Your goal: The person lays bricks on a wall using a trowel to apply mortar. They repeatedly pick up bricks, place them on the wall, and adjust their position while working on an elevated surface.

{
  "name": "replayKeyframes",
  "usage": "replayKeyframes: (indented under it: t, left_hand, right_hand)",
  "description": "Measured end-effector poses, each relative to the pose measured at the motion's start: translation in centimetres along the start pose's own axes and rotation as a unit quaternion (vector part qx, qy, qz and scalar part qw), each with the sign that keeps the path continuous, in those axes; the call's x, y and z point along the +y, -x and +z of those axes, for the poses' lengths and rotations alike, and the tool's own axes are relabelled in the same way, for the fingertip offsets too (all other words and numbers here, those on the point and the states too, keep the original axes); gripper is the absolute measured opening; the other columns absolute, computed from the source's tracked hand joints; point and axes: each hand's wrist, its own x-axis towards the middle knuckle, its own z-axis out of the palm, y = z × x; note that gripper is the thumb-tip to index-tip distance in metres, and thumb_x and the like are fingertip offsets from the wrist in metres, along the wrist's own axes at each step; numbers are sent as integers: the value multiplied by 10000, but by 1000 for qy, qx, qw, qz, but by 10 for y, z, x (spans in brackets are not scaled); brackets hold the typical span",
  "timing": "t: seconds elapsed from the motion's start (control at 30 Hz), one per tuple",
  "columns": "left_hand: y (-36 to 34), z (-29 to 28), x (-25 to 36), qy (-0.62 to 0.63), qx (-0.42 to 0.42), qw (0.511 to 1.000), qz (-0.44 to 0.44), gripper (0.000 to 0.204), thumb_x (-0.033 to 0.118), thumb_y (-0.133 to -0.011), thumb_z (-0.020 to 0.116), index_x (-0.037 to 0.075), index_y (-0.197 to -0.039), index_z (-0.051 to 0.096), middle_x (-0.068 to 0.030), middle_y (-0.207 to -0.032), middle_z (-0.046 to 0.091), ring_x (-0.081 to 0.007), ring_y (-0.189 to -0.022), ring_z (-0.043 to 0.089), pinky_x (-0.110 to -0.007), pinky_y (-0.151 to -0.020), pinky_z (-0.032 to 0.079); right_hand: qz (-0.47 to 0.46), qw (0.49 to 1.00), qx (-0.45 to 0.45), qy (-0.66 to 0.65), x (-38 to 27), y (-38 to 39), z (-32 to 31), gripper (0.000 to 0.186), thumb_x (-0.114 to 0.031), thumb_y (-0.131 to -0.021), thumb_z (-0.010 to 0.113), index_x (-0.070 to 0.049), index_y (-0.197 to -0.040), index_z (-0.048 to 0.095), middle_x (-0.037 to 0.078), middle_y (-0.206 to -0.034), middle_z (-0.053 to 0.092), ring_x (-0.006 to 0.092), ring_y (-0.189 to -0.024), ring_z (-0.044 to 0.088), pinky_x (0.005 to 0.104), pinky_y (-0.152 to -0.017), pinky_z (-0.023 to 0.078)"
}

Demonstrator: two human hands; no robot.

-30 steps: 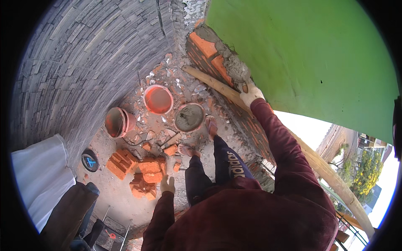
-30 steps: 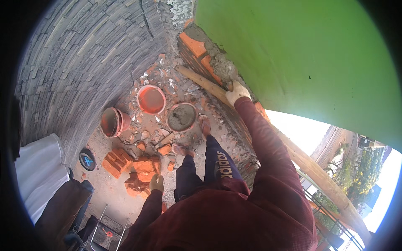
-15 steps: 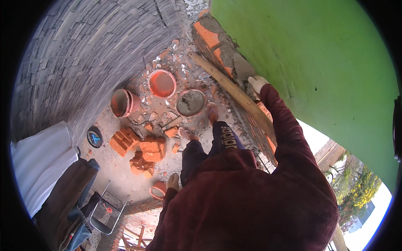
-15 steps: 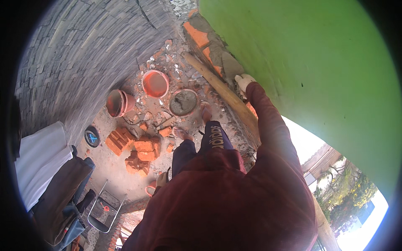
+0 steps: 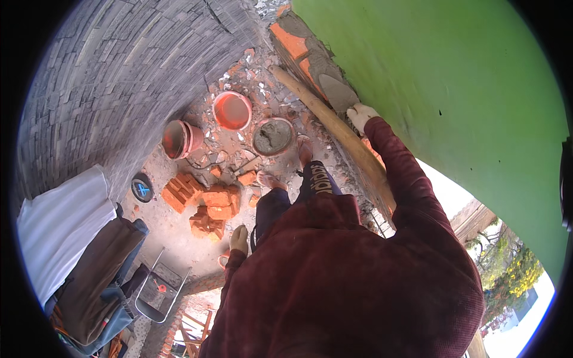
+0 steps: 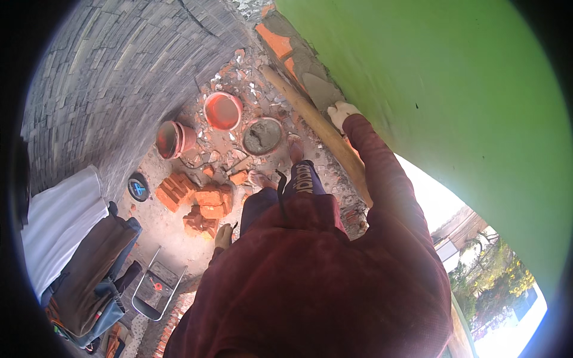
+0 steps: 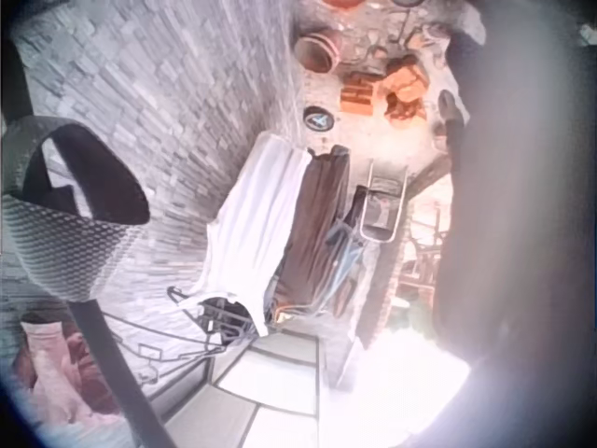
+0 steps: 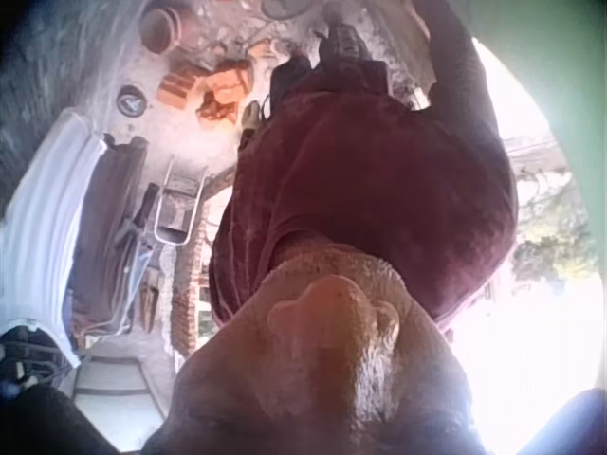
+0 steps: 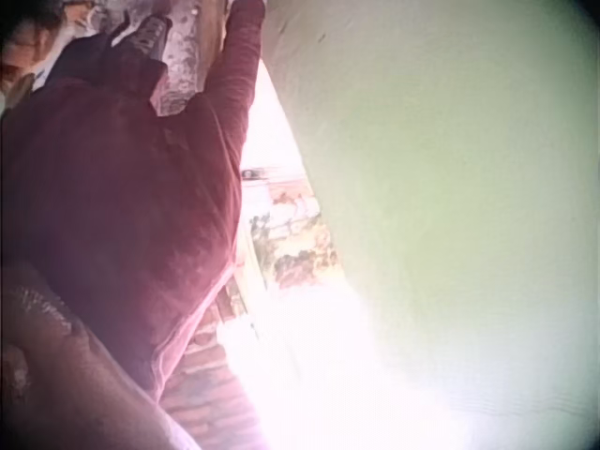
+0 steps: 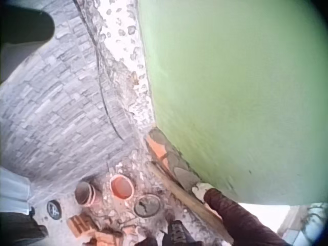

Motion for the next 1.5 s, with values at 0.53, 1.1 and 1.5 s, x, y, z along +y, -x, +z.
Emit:
replayKeyframes:
  t: [0.53, 1.1, 1.5]
  left_hand:
    - [20, 9, 19, 112, 1, 992, -66, 488, 318, -1034, 611, -51, -1354, 609, -130, -1301, 650, -198, -1182, 594, -333, -1039, 466]
    - [11, 39, 34, 199, 30, 980, -5, 460, 282, -1045, 599, -47, -1366, 600, -140, -1306, 652, -217, -1220, 598, -353, -1073, 454]
    - [52, 19, -55, 99, -12, 987, -128, 495, 364, -1025, 612, -26, -1328, 640, -101, -1219, 686, -189, -1104, 630, -341, -982, 492]
  right_hand:
    - [-15, 993, 11, 114, 55, 45, -1, 457, -380, -963, 558, 24, -1163, 633, 302, -1127, 696, 469, -1088, 669, 528, -952, 522]
    - [-149, 795, -142, 570, -103, -69, 9, 358, -211, -839, 692, -59, -1152, 775, 187, -1211, 731, 357, -1115, 716, 469, -897, 576]
    - [18, 994, -30, 106, -100, -67, -60, 454, -358, -987, 524, 4, -1207, 685, 243, -977, 738, 355, -759, 745, 459, -698, 588]
